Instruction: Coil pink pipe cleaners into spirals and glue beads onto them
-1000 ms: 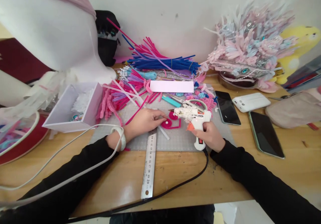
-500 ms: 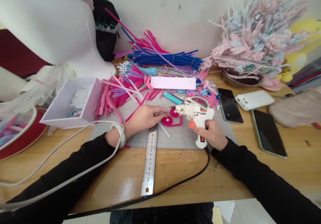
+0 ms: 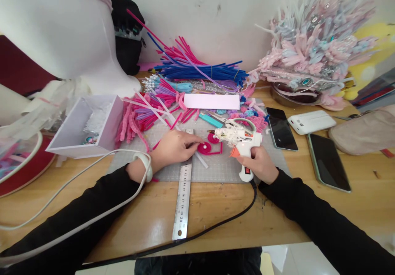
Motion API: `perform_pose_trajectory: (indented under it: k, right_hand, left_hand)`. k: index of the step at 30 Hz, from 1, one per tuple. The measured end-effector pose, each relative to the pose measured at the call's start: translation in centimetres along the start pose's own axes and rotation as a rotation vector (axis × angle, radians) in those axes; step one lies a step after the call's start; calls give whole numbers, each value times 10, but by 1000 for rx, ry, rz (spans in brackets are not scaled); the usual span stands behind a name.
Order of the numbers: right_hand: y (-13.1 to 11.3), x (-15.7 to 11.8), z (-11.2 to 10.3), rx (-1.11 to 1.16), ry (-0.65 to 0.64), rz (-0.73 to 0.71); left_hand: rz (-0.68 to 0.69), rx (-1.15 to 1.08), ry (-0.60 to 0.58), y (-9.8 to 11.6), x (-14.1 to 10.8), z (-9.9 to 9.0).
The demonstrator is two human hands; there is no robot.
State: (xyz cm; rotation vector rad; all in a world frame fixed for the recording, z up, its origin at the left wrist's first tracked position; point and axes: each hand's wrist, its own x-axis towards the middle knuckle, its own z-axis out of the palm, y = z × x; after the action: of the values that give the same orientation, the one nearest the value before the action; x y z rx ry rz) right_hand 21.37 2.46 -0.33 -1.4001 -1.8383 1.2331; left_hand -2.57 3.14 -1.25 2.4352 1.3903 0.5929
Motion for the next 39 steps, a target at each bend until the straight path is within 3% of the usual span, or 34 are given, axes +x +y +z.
perform_pose_trajectory:
  k: [35,39]
  right_hand:
    - [-2,-1,0,-2,-9,-14]
    - [-2,-1,0,3,-8,-6]
  left_hand:
    - [87,94,-21,-1,0,5]
    - [25,60,8,1,-2,0]
